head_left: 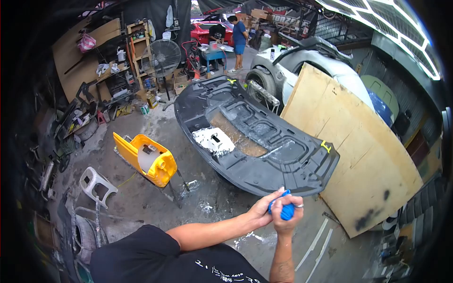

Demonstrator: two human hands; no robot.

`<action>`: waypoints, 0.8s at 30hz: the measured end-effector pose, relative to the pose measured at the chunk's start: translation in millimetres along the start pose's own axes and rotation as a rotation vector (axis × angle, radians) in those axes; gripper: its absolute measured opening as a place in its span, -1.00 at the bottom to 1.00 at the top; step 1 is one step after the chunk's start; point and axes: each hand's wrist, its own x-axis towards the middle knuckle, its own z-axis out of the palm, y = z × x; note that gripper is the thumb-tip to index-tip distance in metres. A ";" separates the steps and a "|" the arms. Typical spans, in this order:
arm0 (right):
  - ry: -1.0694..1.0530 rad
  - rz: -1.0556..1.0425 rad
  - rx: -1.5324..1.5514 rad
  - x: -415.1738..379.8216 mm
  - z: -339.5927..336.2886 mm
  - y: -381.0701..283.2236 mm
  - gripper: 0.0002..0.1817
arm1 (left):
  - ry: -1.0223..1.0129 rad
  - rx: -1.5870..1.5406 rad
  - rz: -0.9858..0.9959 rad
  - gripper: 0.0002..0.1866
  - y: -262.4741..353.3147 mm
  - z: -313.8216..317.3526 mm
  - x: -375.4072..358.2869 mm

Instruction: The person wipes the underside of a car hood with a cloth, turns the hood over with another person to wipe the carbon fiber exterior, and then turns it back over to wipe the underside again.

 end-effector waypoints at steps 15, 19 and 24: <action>0.110 1.221 1.799 -6.9 -22.8 10.9 -0.83 | -0.764 1.779 1.312 -0.75 -3.6 78.0 -60.9; -0.243 1.620 1.435 -20.7 -41.0 53.5 -0.84 | -1.151 1.933 1.350 -0.76 -38.9 21.6 -51.0; -0.495 1.814 0.861 -56.0 -43.0 118.5 -0.83 | -1.418 2.306 0.895 -0.83 -74.5 -67.0 -13.6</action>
